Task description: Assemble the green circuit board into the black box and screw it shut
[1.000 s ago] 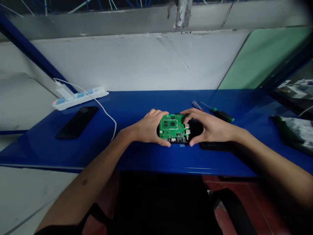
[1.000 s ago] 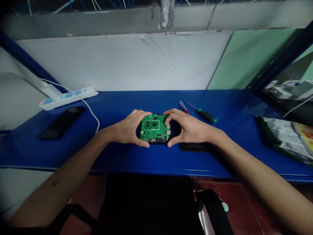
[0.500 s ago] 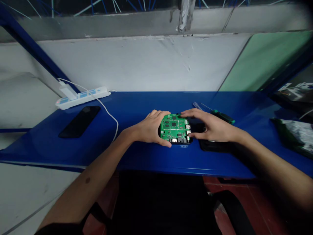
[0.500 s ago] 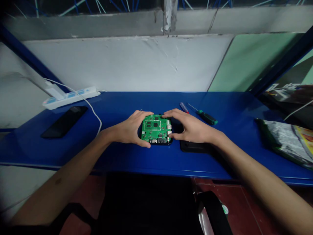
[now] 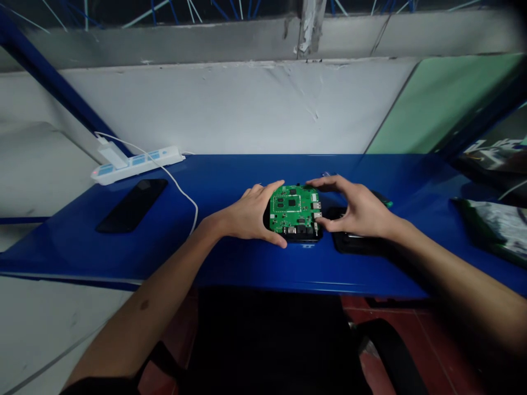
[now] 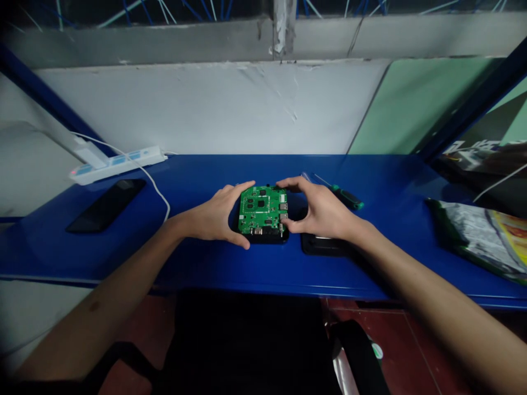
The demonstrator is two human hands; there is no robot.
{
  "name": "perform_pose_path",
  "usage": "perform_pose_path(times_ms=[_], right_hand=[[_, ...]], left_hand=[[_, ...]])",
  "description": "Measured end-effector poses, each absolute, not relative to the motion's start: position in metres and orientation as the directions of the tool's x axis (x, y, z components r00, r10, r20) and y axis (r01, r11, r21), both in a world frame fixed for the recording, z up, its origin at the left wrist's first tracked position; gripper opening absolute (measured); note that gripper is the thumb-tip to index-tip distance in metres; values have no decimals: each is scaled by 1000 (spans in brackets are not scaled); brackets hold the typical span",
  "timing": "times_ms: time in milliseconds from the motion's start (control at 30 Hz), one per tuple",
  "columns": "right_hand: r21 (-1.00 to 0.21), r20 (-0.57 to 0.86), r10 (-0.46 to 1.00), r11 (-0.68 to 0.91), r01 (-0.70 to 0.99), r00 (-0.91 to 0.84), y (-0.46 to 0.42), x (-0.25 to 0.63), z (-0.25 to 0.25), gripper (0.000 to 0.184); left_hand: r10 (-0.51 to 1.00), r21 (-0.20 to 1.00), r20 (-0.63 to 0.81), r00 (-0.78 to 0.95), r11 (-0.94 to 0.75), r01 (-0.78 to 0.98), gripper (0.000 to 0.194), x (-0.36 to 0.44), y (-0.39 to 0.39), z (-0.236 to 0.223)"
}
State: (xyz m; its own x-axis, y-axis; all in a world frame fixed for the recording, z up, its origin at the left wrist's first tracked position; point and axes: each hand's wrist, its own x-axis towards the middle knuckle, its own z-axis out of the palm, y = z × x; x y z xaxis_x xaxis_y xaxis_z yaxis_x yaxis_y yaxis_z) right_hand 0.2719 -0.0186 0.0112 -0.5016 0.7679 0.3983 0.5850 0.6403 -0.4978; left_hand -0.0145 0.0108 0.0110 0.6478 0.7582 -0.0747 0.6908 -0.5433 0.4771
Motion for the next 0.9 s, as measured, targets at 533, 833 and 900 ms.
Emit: perform_pose_path(times_ms=[533,833,900], right_hand=[[-680,495,792,609,409,-356,-21,273,14,52],[-615,478,768,640,462,-427,-23,275,11,65],[-583,473,758,652,485,-449,-22,275,10,77]], left_hand=[[651,512,278,706,-722,464,113,-15,12,9],[638,456,386,667,-760,463,109,-13,11,10],[618,431,433,656,-781,452,106,-12,12,10]])
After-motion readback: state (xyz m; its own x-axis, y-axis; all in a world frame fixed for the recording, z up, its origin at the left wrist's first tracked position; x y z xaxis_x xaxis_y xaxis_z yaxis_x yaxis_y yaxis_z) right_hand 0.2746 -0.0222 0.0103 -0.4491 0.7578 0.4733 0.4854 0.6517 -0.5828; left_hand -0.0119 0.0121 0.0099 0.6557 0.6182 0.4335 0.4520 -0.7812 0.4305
